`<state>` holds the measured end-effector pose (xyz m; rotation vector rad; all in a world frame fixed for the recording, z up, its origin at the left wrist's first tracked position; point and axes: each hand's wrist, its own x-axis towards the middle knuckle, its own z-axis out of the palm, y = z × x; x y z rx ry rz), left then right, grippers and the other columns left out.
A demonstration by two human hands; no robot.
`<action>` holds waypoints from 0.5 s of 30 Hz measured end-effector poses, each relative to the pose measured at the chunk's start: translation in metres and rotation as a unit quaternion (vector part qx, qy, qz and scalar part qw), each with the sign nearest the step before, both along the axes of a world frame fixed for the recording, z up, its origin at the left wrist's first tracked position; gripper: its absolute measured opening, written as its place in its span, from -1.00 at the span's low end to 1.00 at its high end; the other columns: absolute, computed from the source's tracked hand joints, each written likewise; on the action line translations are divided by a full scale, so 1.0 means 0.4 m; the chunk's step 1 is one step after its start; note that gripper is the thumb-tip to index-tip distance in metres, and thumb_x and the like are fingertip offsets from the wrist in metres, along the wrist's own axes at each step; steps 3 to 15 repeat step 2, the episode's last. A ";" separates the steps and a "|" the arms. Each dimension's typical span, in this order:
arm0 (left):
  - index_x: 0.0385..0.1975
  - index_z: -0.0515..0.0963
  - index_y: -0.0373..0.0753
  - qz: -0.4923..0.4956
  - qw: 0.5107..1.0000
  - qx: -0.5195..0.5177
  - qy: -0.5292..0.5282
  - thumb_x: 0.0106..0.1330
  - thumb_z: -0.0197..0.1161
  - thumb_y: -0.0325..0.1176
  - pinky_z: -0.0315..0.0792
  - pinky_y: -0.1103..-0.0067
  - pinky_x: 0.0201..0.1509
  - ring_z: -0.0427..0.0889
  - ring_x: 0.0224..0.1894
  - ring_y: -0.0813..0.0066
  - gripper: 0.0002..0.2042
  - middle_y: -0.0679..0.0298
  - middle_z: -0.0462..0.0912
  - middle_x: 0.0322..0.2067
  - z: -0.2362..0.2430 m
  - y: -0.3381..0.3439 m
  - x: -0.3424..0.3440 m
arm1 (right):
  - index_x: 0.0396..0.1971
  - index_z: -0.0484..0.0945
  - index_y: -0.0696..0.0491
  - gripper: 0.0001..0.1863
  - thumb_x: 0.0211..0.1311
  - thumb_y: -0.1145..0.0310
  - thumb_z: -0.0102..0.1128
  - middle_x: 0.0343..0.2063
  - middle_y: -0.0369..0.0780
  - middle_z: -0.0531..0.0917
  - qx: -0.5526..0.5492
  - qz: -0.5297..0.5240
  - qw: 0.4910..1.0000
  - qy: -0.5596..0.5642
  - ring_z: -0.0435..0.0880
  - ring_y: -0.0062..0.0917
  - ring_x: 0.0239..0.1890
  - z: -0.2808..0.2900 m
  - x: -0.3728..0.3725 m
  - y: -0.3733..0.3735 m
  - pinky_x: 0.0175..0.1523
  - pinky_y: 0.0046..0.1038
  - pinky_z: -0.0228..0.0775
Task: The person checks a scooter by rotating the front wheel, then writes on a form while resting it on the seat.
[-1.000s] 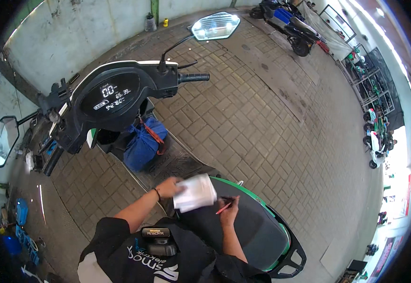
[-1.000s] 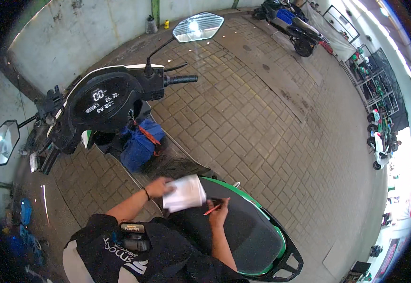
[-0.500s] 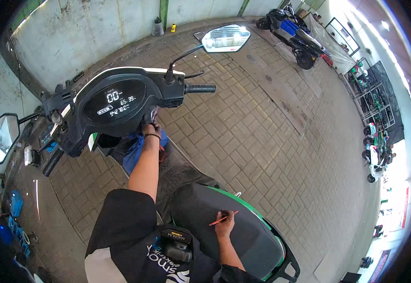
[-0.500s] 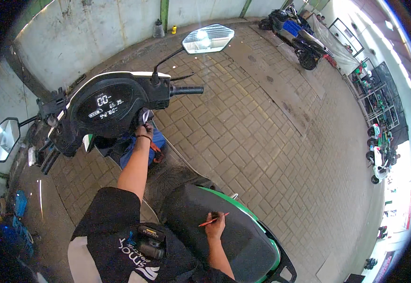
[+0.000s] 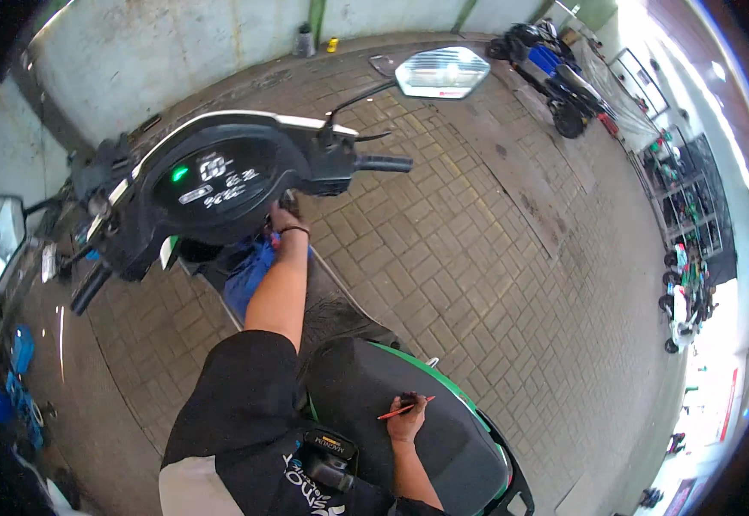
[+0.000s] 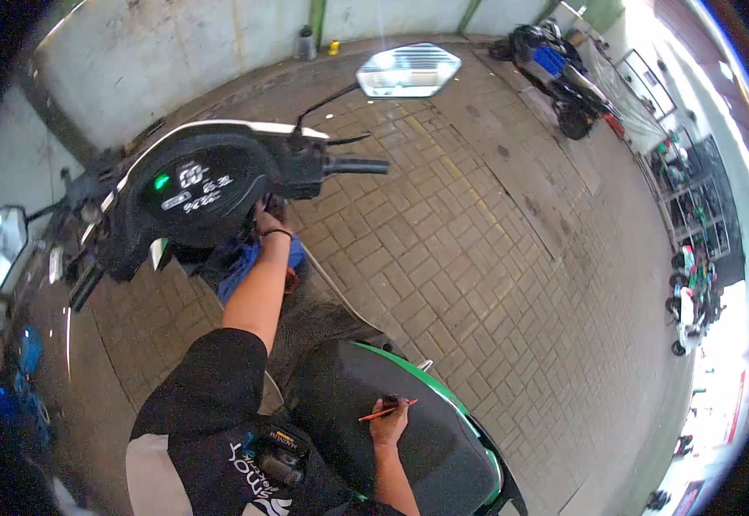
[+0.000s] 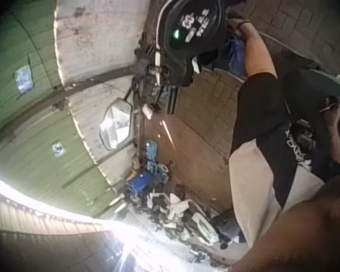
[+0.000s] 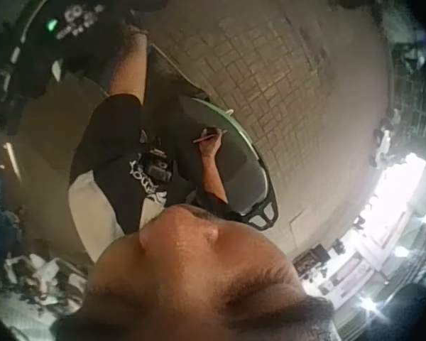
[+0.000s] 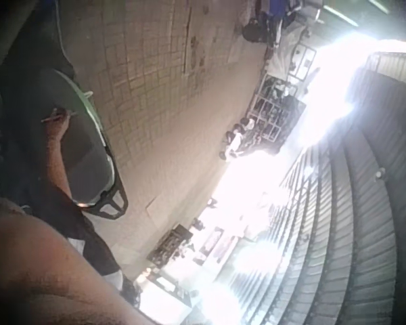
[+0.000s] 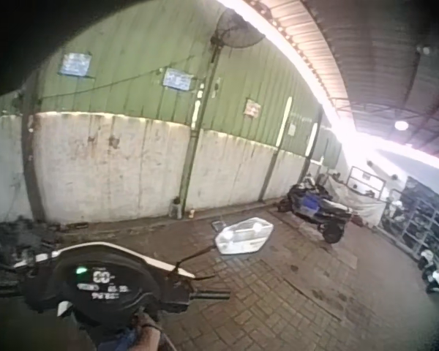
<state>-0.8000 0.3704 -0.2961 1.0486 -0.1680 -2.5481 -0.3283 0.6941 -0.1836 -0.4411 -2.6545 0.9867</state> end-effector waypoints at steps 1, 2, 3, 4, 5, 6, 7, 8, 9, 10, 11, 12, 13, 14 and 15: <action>0.04 0.45 -0.06 -0.023 0.992 0.054 0.112 0.05 0.37 -0.21 0.56 0.15 -0.31 0.65 -0.26 0.39 -0.50 0.31 0.57 -0.03 0.003 0.011 0.020 | -0.19 0.31 0.05 -0.59 0.01 0.41 0.33 -0.42 -0.13 0.55 -0.004 -0.016 1.000 0.012 0.60 -0.26 -0.40 -0.005 0.000 0.001 -0.26 -0.30 0.45; 0.04 0.45 -0.06 -0.007 0.992 0.054 0.111 0.05 0.37 -0.21 0.56 0.15 -0.31 0.65 -0.26 0.39 -0.50 0.31 0.57 -0.03 0.009 -0.024 0.051 | -0.16 0.30 0.05 -0.58 0.02 0.41 0.32 -0.41 -0.13 0.55 -0.008 -0.031 0.999 0.024 0.61 -0.26 -0.40 -0.010 -0.002 0.001 -0.25 -0.30 0.46; 0.04 0.45 -0.06 -0.007 0.992 0.054 0.111 0.05 0.37 -0.21 0.56 0.15 -0.31 0.65 -0.26 0.39 -0.50 0.31 0.57 -0.03 0.009 -0.024 0.051 | -0.16 0.30 0.05 -0.58 0.02 0.41 0.32 -0.41 -0.13 0.55 -0.008 -0.031 0.999 0.024 0.61 -0.26 -0.40 -0.010 -0.002 0.001 -0.25 -0.30 0.46; 0.04 0.45 -0.06 -0.007 0.992 0.054 0.111 0.05 0.37 -0.21 0.56 0.15 -0.31 0.65 -0.26 0.39 -0.50 0.31 0.57 -0.03 0.009 -0.024 0.051 | -0.16 0.30 0.05 -0.58 0.02 0.41 0.32 -0.41 -0.13 0.55 -0.008 -0.031 0.999 0.024 0.61 -0.26 -0.40 -0.010 -0.002 0.001 -0.25 -0.30 0.46; 0.04 0.45 -0.06 -0.007 0.992 0.054 0.111 0.05 0.37 -0.21 0.56 0.15 -0.31 0.65 -0.26 0.39 -0.50 0.31 0.57 -0.03 0.009 -0.024 0.051 | -0.16 0.30 0.05 -0.58 0.02 0.41 0.32 -0.41 -0.13 0.55 -0.008 -0.031 0.999 0.024 0.61 -0.26 -0.40 -0.010 -0.002 0.001 -0.25 -0.30 0.46; 0.04 0.45 -0.06 -0.007 0.992 0.054 0.111 0.05 0.37 -0.21 0.56 0.15 -0.31 0.65 -0.26 0.39 -0.50 0.31 0.57 -0.03 0.009 -0.024 0.051 | -0.16 0.30 0.05 -0.58 0.02 0.41 0.32 -0.41 -0.13 0.55 -0.008 -0.031 0.999 0.024 0.61 -0.26 -0.40 -0.010 -0.002 0.001 -0.25 -0.30 0.46; 0.04 0.45 -0.06 -0.007 0.992 0.054 0.111 0.05 0.37 -0.21 0.56 0.15 -0.31 0.65 -0.26 0.39 -0.50 0.31 0.57 -0.03 0.009 -0.024 0.051 | -0.16 0.30 0.05 -0.58 0.02 0.41 0.32 -0.41 -0.13 0.55 -0.008 -0.031 0.999 0.024 0.61 -0.26 -0.40 -0.010 -0.002 0.001 -0.25 -0.30 0.46; 0.04 0.45 -0.06 -0.007 0.992 0.054 0.111 0.05 0.37 -0.21 0.56 0.15 -0.31 0.65 -0.26 0.39 -0.50 0.31 0.57 -0.03 0.009 -0.024 0.051 | -0.16 0.30 0.05 -0.58 0.02 0.41 0.32 -0.41 -0.13 0.55 -0.008 -0.031 0.999 0.024 0.61 -0.26 -0.40 -0.010 -0.002 0.001 -0.25 -0.30 0.46; 0.04 0.45 -0.06 -0.007 0.992 0.054 0.111 0.05 0.37 -0.21 0.56 0.15 -0.31 0.65 -0.26 0.39 -0.50 0.31 0.57 -0.03 0.009 -0.024 0.051 | -0.16 0.30 0.05 -0.58 0.02 0.41 0.32 -0.41 -0.13 0.55 -0.008 -0.031 0.999 0.024 0.61 -0.26 -0.40 -0.010 -0.002 0.001 -0.25 -0.30 0.46; 0.04 0.45 -0.06 -0.007 0.992 0.054 0.111 0.05 0.37 -0.21 0.56 0.15 -0.31 0.65 -0.26 0.39 -0.50 0.31 0.57 -0.03 0.009 -0.024 0.051 | -0.16 0.30 0.05 -0.58 0.02 0.41 0.32 -0.41 -0.13 0.55 -0.008 -0.031 0.999 0.024 0.61 -0.26 -0.40 -0.010 -0.002 0.001 -0.25 -0.30 0.46; 0.04 0.45 -0.06 -0.007 0.992 0.054 0.111 0.05 0.37 -0.21 0.56 0.15 -0.31 0.65 -0.26 0.39 -0.50 0.31 0.57 -0.03 0.009 -0.024 0.051 | -0.16 0.30 0.05 -0.58 0.02 0.41 0.32 -0.41 -0.13 0.55 -0.008 -0.031 0.999 0.024 0.61 -0.26 -0.40 -0.010 -0.002 0.001 -0.25 -0.30 0.46; 0.04 0.45 -0.06 -0.007 0.992 0.054 0.111 0.05 0.37 -0.21 0.56 0.15 -0.31 0.65 -0.26 0.39 -0.50 0.31 0.57 -0.03 0.009 -0.024 0.051 | -0.16 0.30 0.05 -0.58 0.02 0.41 0.32 -0.41 -0.13 0.55 -0.008 -0.031 0.999 0.024 0.61 -0.26 -0.40 -0.010 -0.002 0.001 -0.25 -0.30 0.46; 0.04 0.45 -0.06 -0.007 0.992 0.054 0.111 0.05 0.37 -0.21 0.56 0.15 -0.31 0.65 -0.26 0.39 -0.50 0.31 0.57 -0.03 0.009 -0.024 0.051 | -0.16 0.30 0.05 -0.58 0.02 0.41 0.32 -0.41 -0.13 0.55 -0.008 -0.031 0.999 0.024 0.61 -0.26 -0.40 -0.010 -0.002 0.001 -0.25 -0.30 0.46; 0.04 0.45 -0.06 -0.007 0.992 0.054 0.111 0.05 0.37 -0.21 0.56 0.15 -0.31 0.65 -0.26 0.39 -0.50 0.31 0.57 -0.03 0.009 -0.024 0.051 | -0.16 0.30 0.05 -0.58 0.02 0.41 0.32 -0.41 -0.13 0.55 -0.008 -0.031 0.999 0.024 0.61 -0.26 -0.40 -0.010 -0.002 0.001 -0.25 -0.30 0.46; 0.04 0.45 -0.06 -0.007 0.992 0.054 0.111 0.05 0.37 -0.21 0.56 0.15 -0.31 0.65 -0.26 0.39 -0.50 0.31 0.57 -0.03 0.009 -0.024 0.051 | -0.16 0.30 0.05 -0.58 0.02 0.41 0.32 -0.41 -0.13 0.55 -0.008 -0.031 0.999 0.024 0.61 -0.26 -0.40 -0.010 -0.002 0.001 -0.25 -0.30 0.46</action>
